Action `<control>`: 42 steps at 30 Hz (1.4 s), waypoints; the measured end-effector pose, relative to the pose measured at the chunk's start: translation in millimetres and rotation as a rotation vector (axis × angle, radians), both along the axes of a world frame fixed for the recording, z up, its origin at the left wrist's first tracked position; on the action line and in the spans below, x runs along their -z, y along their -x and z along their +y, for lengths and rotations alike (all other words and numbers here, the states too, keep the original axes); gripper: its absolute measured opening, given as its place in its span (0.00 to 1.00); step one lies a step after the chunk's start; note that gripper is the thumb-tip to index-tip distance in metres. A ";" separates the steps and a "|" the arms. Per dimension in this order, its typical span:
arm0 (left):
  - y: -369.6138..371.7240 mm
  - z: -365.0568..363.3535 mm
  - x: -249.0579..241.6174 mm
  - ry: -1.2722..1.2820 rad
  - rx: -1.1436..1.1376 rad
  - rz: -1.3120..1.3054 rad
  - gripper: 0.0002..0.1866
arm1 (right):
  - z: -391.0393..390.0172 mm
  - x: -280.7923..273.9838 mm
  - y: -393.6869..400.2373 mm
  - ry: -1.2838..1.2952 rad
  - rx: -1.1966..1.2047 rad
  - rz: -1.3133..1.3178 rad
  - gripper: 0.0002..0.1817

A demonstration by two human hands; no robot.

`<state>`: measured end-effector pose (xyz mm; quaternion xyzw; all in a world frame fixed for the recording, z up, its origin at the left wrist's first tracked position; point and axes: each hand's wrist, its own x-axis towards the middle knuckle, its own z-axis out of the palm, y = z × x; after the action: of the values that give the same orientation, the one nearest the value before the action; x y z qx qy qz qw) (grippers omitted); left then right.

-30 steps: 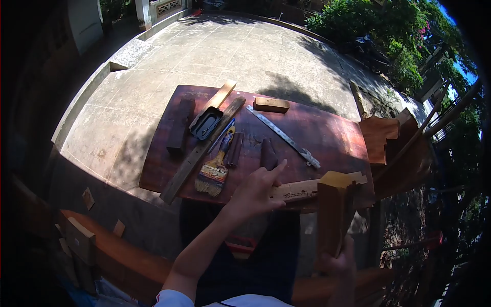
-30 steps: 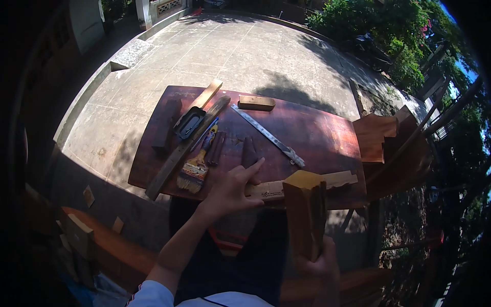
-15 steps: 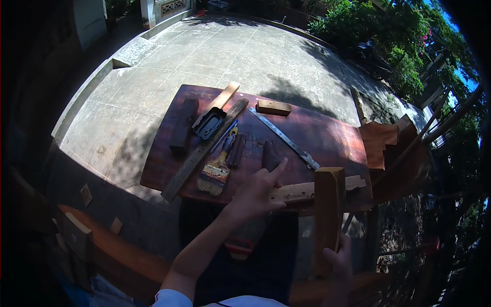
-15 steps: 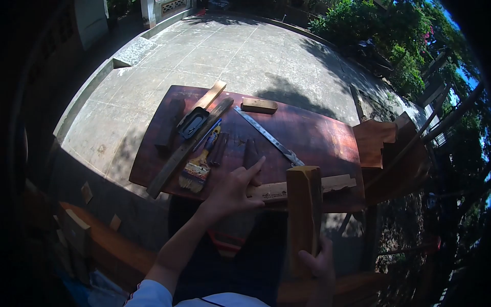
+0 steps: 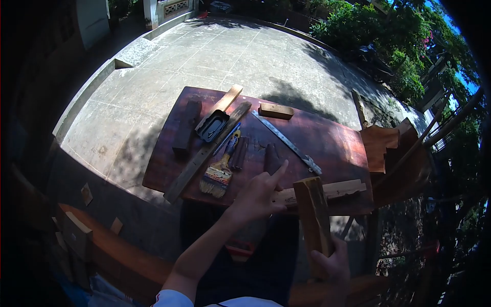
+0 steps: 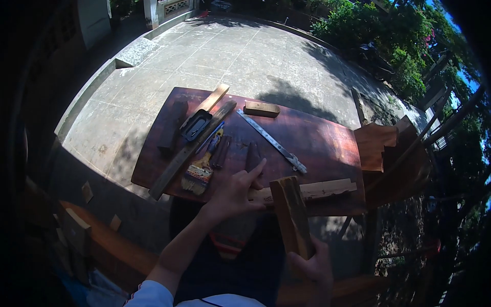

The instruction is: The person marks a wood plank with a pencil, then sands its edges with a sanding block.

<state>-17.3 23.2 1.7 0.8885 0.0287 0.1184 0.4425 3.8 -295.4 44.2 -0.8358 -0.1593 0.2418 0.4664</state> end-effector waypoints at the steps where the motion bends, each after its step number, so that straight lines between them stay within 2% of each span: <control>1: 0.1 0.3 4.8 -0.006 0.001 -0.021 0.65 | -9.9 11.7 3.0 -0.119 0.004 0.001 0.33; 2: -0.4 1.0 7.5 -0.015 0.006 -0.045 0.65 | -26.3 32.1 7.5 -0.243 0.013 -0.001 0.32; 4: 0.8 1.3 5.3 0.011 0.021 -0.017 0.65 | -19.5 24.6 12.1 -0.249 -0.001 -0.034 0.32; 7: 0.2 0.2 -1.8 0.008 0.019 0.010 0.64 | -0.3 -6.2 8.2 -0.005 -0.060 -0.116 0.30; 9: -1.2 0.8 -0.6 0.006 0.016 -0.005 0.65 | 1.6 -9.4 6.6 0.015 -0.085 -0.153 0.30; 12: 0.4 0.2 6.9 0.015 0.027 -0.032 0.65 | -6.3 11.6 24.8 -0.474 0.019 -0.091 0.30; 15: -0.6 -0.5 1.3 0.003 0.019 -0.007 0.66 | -2.7 -10.2 10.1 0.017 -0.093 -0.051 0.33; 18: -2.1 -0.6 -5.9 -0.002 0.014 0.011 0.66 | -6.8 -6.7 4.5 -0.001 -0.121 -0.021 0.35; 20: -0.1 0.4 -1.3 -0.006 0.029 -0.007 0.67 | -23.9 20.6 15.7 -0.278 -0.037 -0.120 0.34; 22: 0.8 0.1 2.7 -0.001 0.023 0.002 0.67 | -15.8 14.1 24.3 -0.298 0.008 -0.144 0.34; 25: -1.6 -0.2 -2.5 0.011 0.019 0.008 0.67 | 2.5 -15.6 17.7 -0.045 -0.006 -0.064 0.34; 27: -2.0 0.0 -5.5 0.009 0.025 0.012 0.66 | 3.8 -19.1 13.8 -0.020 -0.009 0.028 0.34; 30: 2.3 0.8 -4.6 0.003 0.026 0.021 0.66 | -25.3 18.7 31.2 -0.480 0.134 -0.125 0.34; 34: -0.7 -1.6 -2.2 0.024 0.019 0.006 0.66 | -0.1 -24.6 14.0 -0.049 0.005 -0.059 0.31; 36: -2.3 -0.6 -6.4 -0.001 0.025 0.021 0.65 | -0.3 -20.4 3.8 0.097 -0.102 -0.094 0.30; 38: 3.1 -1.0 -15.0 -0.040 0.022 0.074 0.65 | -6.1 -9.5 17.8 -0.239 -0.015 -0.105 0.30; 40: 3.3 0.2 -10.2 -0.026 0.023 0.047 0.64 | -2.4 -9.8 20.2 -0.233 0.000 -0.060 0.30; 42: 2.6 -1.7 -9.7 -0.039 0.036 0.022 0.63 | 2.0 -20.5 3.7 0.123 -0.063 0.018 0.31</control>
<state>-19.9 21.5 11.5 0.8985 0.0152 0.1014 0.4269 0.1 -293.4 64.7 -0.8551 -0.1662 0.2734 0.4078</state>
